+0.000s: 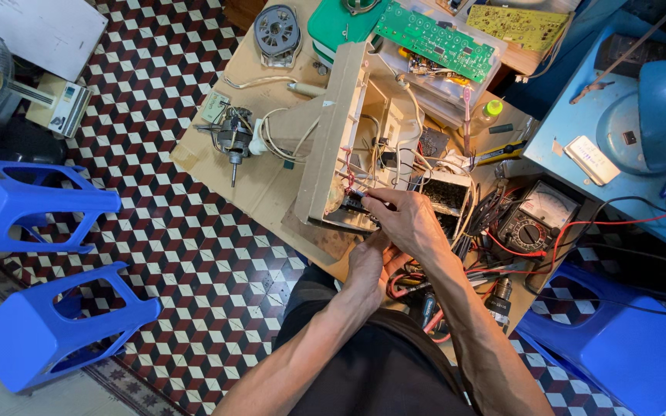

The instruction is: The person works on an open electronic device on a cluttered workbench, using a multimeter to test internal components and wires. They manipulate wires and connectors inside the device casing, occasionally adjusting the multimeter probes and repositioning the device.

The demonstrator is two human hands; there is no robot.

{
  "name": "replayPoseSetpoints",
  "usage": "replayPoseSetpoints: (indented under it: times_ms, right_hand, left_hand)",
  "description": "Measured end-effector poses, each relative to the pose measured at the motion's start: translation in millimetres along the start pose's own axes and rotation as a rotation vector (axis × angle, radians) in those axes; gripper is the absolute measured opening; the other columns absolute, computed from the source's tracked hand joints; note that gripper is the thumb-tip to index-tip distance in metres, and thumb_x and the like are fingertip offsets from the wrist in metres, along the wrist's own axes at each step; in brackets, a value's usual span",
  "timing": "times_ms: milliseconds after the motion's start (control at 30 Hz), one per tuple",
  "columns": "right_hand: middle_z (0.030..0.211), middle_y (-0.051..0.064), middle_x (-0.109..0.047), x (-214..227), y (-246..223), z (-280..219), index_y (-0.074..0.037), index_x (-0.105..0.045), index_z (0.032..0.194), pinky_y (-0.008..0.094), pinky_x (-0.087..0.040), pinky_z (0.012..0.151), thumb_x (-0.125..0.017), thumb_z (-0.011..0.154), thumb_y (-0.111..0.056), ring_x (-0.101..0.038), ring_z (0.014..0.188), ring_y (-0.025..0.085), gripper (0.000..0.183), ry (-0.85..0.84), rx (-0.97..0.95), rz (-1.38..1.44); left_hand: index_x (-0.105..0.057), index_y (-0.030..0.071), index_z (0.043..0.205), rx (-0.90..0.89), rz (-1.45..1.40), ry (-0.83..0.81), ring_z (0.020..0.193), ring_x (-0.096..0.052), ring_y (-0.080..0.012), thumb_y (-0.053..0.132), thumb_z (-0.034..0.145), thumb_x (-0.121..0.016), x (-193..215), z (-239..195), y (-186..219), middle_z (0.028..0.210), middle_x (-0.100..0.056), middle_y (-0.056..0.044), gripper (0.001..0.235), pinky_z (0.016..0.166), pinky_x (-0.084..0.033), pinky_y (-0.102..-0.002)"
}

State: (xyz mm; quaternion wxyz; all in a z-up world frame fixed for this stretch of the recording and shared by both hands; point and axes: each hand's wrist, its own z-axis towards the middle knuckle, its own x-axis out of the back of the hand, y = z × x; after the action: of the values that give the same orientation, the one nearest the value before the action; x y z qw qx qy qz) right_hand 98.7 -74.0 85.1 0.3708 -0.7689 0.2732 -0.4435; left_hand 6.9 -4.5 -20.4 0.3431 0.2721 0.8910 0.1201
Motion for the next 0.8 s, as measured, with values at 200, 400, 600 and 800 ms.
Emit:
replayPoseSetpoints:
  times_ms: [200, 400, 600, 800]
  right_hand:
    - [0.081, 0.012, -0.067, 16, 22, -36, 0.002, -0.069, 0.104, 0.036, -0.052, 0.064, -0.071, 0.089, -0.037, -0.064, 0.071, 0.019, 0.041, 0.102, 0.028, 0.018]
    - [0.072, 0.001, -0.06, -1, 60, -66, 0.0, -0.072, 0.092, 0.028, -0.045, 0.059, -0.069, 0.093, -0.032, -0.054, 0.068, 0.01, 0.032, -0.032, -0.025, 0.304]
    - [0.07, -0.003, -0.058, 0, 69, -71, -0.003, -0.069, 0.096, 0.023, -0.04, 0.057, -0.06, 0.102, -0.031, -0.049, 0.065, 0.005, 0.03, 0.148, -0.035, 0.507]
    - [0.07, -0.001, -0.061, -13, 70, -70, -0.006, -0.058, 0.087, 0.023, -0.047, 0.054, -0.055, 0.103, -0.037, -0.056, 0.06, 0.007, 0.035, 0.151, -0.151, 0.735]
  left_hand:
    - [-0.07, -0.003, 0.118, -0.18, 0.469, -0.201, 0.088, -0.071, -0.0115, 0.026, 0.101, -0.061, 0, -44, 25, 0.098, -0.075, -0.006, 0.034, 0.081, -0.058, -0.025]
    - [-0.074, 0.001, 0.112, -0.268, 1.27, -0.147, 0.075, -0.067, -0.0124, 0.03, 0.097, -0.067, -11, -77, 53, 0.087, -0.077, -0.009, 0.034, 0.068, -0.053, -0.028]
    - [-0.061, -0.002, 0.13, -0.547, 0.973, 0.033, 0.113, -0.063, -0.0186, 0.03, 0.09, -0.076, 9, -108, 91, 0.123, -0.067, -0.014, 0.054, 0.097, -0.05, -0.033]
    - [-0.039, 0.004, 0.153, -0.575, 0.62, -0.118, 0.139, -0.046, -0.0208, 0.038, 0.09, -0.074, 15, -70, 92, 0.151, -0.05, -0.009, 0.08, 0.117, -0.032, -0.035]
